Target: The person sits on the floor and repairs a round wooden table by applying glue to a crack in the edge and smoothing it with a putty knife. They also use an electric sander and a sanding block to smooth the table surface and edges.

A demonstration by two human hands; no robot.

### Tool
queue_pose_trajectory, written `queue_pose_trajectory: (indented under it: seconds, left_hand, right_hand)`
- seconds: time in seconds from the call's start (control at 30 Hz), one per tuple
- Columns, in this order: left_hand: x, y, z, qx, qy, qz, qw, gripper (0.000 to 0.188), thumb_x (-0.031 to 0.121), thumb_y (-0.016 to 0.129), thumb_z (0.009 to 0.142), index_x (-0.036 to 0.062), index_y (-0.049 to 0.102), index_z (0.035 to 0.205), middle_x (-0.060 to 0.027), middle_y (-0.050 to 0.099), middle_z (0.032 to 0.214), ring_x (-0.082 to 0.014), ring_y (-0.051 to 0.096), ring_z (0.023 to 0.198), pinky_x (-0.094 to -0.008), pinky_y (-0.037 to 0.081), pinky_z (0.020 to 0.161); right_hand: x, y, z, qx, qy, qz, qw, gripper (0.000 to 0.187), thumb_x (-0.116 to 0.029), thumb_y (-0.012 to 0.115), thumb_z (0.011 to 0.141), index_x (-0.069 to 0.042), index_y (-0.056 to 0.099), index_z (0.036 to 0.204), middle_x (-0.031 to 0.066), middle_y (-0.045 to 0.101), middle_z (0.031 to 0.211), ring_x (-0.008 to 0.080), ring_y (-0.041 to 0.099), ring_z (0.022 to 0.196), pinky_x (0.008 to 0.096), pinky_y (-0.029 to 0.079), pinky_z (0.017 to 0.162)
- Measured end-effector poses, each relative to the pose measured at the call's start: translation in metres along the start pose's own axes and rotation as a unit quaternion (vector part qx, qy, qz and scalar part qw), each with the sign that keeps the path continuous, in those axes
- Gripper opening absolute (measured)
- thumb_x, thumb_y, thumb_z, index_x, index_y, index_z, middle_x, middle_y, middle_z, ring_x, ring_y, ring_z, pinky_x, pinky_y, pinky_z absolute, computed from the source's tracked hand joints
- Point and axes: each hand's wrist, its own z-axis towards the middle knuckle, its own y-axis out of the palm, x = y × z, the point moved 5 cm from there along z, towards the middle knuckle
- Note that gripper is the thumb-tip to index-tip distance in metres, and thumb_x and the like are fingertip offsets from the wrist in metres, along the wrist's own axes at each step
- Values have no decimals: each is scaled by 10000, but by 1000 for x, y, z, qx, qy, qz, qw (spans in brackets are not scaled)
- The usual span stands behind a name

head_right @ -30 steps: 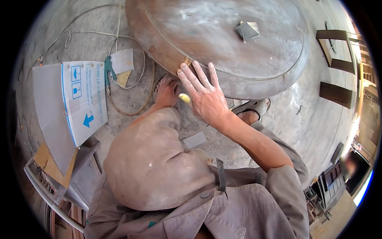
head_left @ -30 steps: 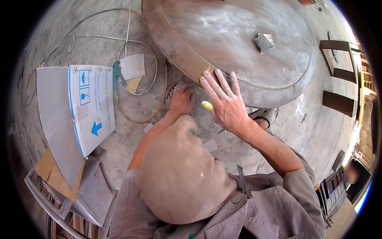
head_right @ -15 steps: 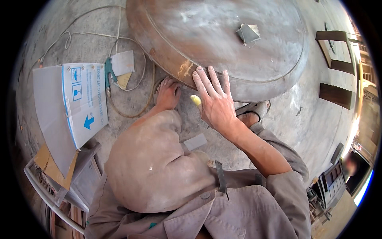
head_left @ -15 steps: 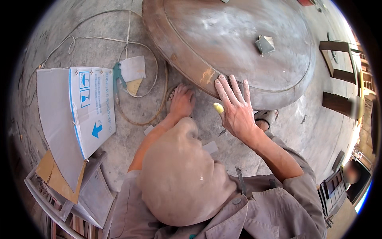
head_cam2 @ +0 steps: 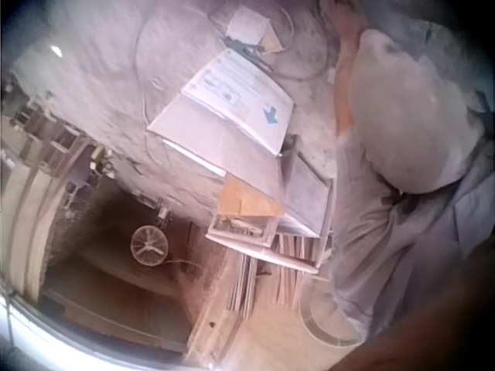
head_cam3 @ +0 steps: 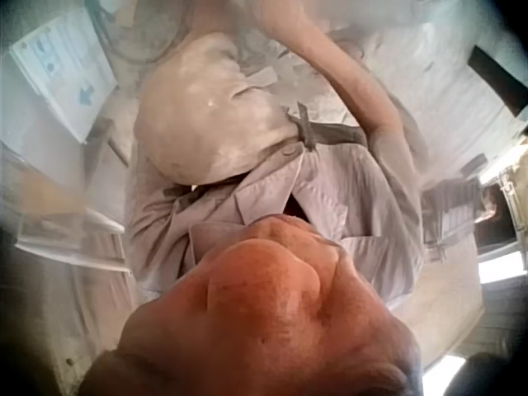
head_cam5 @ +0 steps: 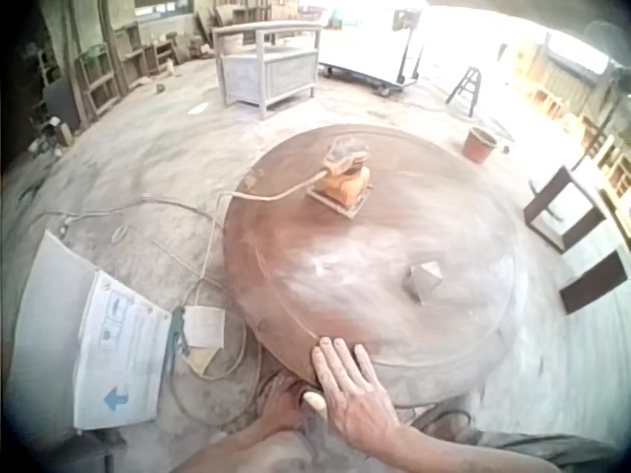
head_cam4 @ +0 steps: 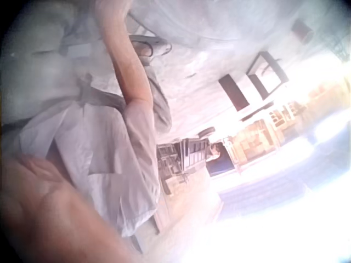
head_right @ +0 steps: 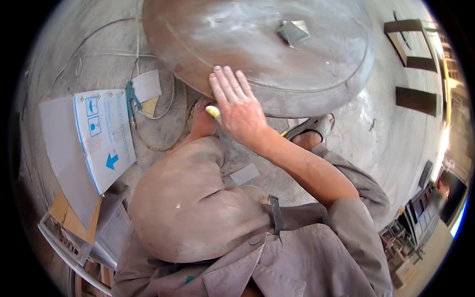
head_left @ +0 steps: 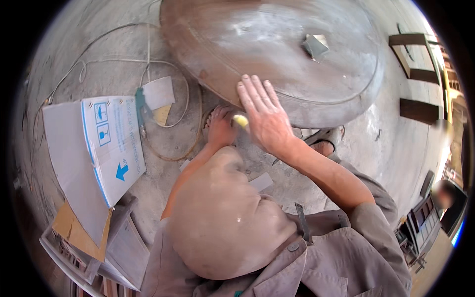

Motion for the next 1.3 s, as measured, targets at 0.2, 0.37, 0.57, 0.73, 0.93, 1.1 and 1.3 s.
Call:
queue_pose_trajectory:
  seconds: [0.2, 0.37, 0.57, 0.73, 0.93, 1.1, 1.3]
  left_hand:
    - [-11, 8, -2, -82, 15, 67, 994, 214, 91, 651, 876, 38, 716, 1073, -179, 676, 1200, -402, 587, 1221, -521, 451, 1071]
    - [0, 9, -4, -40, 36, 48, 997, 201, 101, 652, 883, 34, 737, 1052, -161, 696, 1168, -412, 610, 1160, -499, 468, 1022]
    - [-2, 17, -12, -48, 53, 39, 997, 207, 83, 635, 880, 7, 736, 1044, -203, 690, 1162, -433, 605, 1152, -522, 471, 1000]
    - [-17, -8, -17, -92, -41, 79, 992, 280, 114, 659, 861, -14, 716, 1103, -265, 668, 1251, -477, 578, 1226, -535, 451, 1076]
    - [-11, -11, 2, -46, -30, 74, 996, 319, 130, 696, 848, 72, 724, 1160, -174, 646, 1296, -395, 551, 1293, -524, 440, 1091]
    - [-17, -23, -24, -24, -44, 65, 997, 197, 125, 705, 833, 85, 742, 1022, -123, 663, 1229, -362, 564, 1280, -508, 449, 1076]
    - [7, -18, -15, 1, -43, 49, 998, 176, 94, 701, 824, 86, 742, 995, -119, 677, 1211, -370, 575, 1267, -497, 460, 1078]
  right_hand:
    - [-18, 10, -85, -39, -198, 116, 973, 583, -164, 695, 894, -39, 562, 1447, 175, 554, 1528, 325, 524, 1424, 487, 415, 1195]
    - [109, 24, -208, -32, 338, 170, 925, 210, -219, 696, 954, -66, 747, 1089, 200, 750, 1023, 350, 722, 863, 503, 561, 772]
    - [269, 29, -268, 214, 660, 193, 694, 412, -330, 771, 910, -16, 710, 1170, 261, 729, 1148, 418, 703, 1088, 483, 580, 888]
    - [334, 63, -229, 207, 693, 294, 625, 657, -223, 778, 851, 77, 584, 1403, 245, 727, 1221, 333, 727, 1111, 444, 587, 887]
    - [379, 81, -242, 241, 657, 220, 680, 526, -445, 632, 960, -94, 700, 1346, 246, 745, 1206, 391, 707, 1172, 486, 542, 940]
    - [367, 101, -222, 173, 649, 154, 725, 508, -391, 654, 962, -32, 692, 1320, 222, 743, 1219, 347, 706, 1152, 486, 539, 922]
    - [355, 85, -249, 347, 602, 382, 609, 414, -306, 675, 940, 34, 693, 1176, 173, 747, 1125, 285, 687, 1099, 443, 547, 862]
